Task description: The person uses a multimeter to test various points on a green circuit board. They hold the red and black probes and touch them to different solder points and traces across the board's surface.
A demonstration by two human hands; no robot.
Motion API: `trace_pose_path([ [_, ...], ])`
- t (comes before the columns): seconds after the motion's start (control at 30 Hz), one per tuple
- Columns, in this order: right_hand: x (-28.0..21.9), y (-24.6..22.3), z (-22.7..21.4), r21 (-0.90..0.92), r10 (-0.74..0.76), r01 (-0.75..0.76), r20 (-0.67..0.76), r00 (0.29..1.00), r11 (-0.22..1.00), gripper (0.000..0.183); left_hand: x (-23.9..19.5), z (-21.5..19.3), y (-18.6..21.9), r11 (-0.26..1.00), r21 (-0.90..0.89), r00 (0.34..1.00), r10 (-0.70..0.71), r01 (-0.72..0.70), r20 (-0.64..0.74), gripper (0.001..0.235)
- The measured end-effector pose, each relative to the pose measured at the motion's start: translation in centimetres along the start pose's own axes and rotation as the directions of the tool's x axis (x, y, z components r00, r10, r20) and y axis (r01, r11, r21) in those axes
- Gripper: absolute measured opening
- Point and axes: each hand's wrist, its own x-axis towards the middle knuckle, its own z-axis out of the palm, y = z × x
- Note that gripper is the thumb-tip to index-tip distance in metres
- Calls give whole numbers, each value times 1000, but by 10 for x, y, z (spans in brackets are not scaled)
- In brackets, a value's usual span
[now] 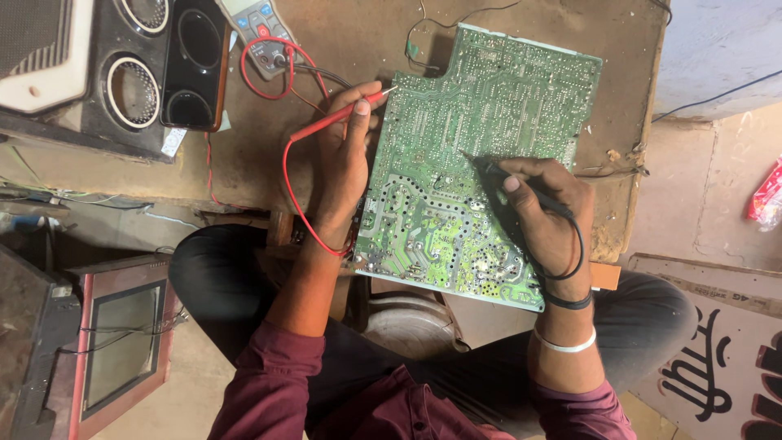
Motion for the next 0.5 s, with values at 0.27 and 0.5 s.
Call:
trace_pose_path([
  [0.27, 0, 1, 0, -15, 3, -3, -8, 1000, 1000, 19, -1, 0, 1, 995, -37, 996, -88, 88, -5, 42],
  [0.5, 0, 0, 0, -30, -19, 20, 3, 1000, 999, 18, 0, 0, -1, 999, -23, 1000, -30, 30, 1, 41],
])
